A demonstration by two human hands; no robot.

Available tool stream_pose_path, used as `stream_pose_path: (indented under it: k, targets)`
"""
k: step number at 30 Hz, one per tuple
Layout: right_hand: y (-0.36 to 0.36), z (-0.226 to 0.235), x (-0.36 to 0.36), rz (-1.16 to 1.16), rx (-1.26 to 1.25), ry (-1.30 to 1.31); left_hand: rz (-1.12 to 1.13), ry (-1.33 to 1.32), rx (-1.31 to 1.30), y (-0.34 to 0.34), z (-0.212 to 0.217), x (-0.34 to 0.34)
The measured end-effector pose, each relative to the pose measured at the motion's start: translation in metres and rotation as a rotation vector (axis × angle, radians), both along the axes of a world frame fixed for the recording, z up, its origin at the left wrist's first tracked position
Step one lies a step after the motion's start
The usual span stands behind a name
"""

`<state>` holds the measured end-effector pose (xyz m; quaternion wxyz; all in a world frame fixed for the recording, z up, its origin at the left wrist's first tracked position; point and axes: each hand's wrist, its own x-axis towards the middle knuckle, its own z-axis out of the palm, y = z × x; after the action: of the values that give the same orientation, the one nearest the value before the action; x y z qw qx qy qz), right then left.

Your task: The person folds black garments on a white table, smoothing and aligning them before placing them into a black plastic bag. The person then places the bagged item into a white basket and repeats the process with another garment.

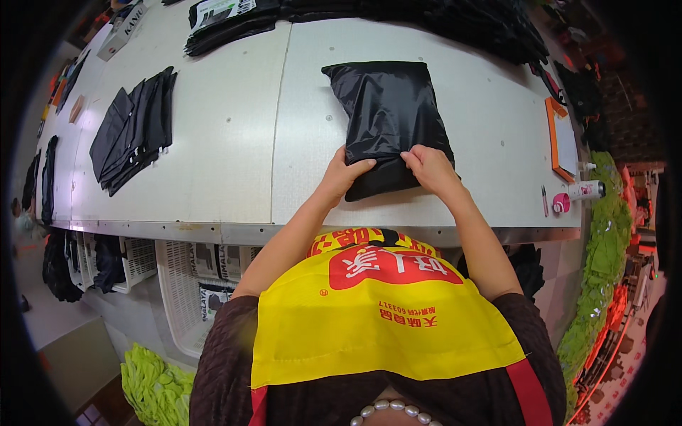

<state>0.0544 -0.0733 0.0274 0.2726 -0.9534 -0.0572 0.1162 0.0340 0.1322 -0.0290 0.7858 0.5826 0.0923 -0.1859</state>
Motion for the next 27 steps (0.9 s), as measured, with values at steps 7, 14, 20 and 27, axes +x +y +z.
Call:
stream_pose_path:
  k: [7, 14, 20, 27]
  targets:
    - [-0.004, -0.030, -0.005, 0.049, -0.102, -0.261, 0.091, -0.246, 0.509, -0.016, -0.029, 0.001]
    - [0.012, -0.010, -0.008, 0.082, -0.169, -0.329, 0.203, -0.196, 0.190, -0.030, -0.030, -0.003]
    - [0.003, -0.001, -0.009, 0.156, -0.138, -0.241, 0.231, -0.261, 0.302, -0.034, -0.029, -0.006]
    - [-0.035, -0.015, 0.013, 0.112, 0.508, 0.194, 0.358, -0.707, 0.633, -0.040, -0.011, -0.014]
